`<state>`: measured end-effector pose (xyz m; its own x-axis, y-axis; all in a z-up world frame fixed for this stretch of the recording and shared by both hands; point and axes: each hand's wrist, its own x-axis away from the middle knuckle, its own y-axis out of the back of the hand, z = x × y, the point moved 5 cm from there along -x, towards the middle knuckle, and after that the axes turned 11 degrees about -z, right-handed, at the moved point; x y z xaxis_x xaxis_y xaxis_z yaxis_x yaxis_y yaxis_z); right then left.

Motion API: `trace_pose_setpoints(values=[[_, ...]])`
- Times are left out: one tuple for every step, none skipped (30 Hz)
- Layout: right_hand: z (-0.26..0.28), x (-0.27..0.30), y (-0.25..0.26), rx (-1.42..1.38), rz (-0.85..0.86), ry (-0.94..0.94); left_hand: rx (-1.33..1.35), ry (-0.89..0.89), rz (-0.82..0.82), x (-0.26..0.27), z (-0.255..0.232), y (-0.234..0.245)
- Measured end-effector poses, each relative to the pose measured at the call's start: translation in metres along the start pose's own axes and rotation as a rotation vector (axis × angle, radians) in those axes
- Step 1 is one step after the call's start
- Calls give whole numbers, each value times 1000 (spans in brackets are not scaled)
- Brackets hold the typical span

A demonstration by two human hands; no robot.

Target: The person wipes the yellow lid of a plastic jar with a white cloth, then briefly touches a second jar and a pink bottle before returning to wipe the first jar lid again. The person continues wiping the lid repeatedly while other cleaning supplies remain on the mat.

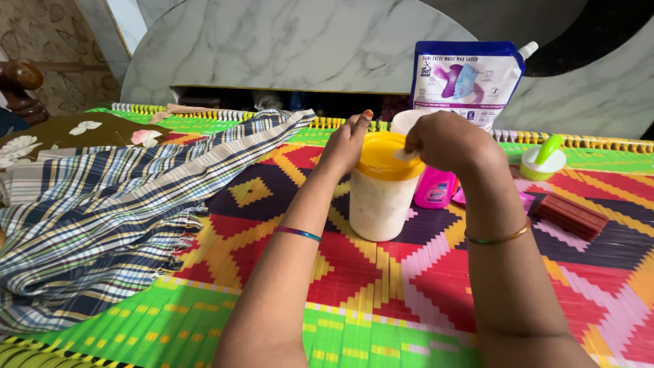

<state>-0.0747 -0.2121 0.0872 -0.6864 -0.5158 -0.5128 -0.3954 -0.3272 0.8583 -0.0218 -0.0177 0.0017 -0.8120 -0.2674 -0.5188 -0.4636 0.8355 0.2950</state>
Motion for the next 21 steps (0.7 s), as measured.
trace_pose_setpoints(values=[[8, 1, 0, -43, 3, 56, 3, 7, -1, 1, 0, 0], [16, 1, -1, -86, 5, 113, 5, 13, -2, 2, 0, 1], [23, -2, -5, -93, -3, 157, 15, -6, -2, 2, -1, 2], [30, -7, -12, -99, -14, 202, 26, -27, -3, 3, -1, 3], [34, -11, -18, -105, -24, 246, 36, -48, -4, 2, -2, 3], [36, -15, -21, -132, -98, 281, 31, -21, 0, 2, -1, 3], [39, -20, -27, -159, -172, 316, 25, 5, 4, 1, 1, 1], [38, -23, -31, -186, -245, 350, 20, 32, 10, 0, 3, -1], [33, -26, -36, -189, -257, 334, 13, 16, 1, -1, 3, -1], [28, -29, -40, -193, -270, 318, 5, 0, -7, -2, 3, -1], [22, -31, -41, -197, -282, 302, -3, -16, -15, -3, 4, -1], [15, -32, -42, -147, -274, 270, -12, -14, -10, -3, 4, -2], [7, -32, -41, -98, -266, 238, -21, -12, -6, -4, 5, -3], [2, -31, -39, -49, -256, 205, -29, -10, 0, -4, 5, -4], [-4, -30, -38, -36, -208, 123, -24, -11, -2, -4, 5, -4], [-10, -28, -35, -23, -159, 41, -20, -13, -4, -3, 5, -4], [-15, -24, -30, -10, -111, -40, -15, -14, -6, -3, 5, -4], [-15, -20, -24, 9, -101, -49, -11, -19, -9, -2, 4, -3], [-14, -15, -17, 28, -91, -58, -7, -23, -11, -2, 3, -2], [-13, -11, -10, 48, -80, -67, -3, -28, -14, -1, 3, -1], [-9, -8, -5, 32, -56, -40, -8, -23, -15, -1, 3, 0]])
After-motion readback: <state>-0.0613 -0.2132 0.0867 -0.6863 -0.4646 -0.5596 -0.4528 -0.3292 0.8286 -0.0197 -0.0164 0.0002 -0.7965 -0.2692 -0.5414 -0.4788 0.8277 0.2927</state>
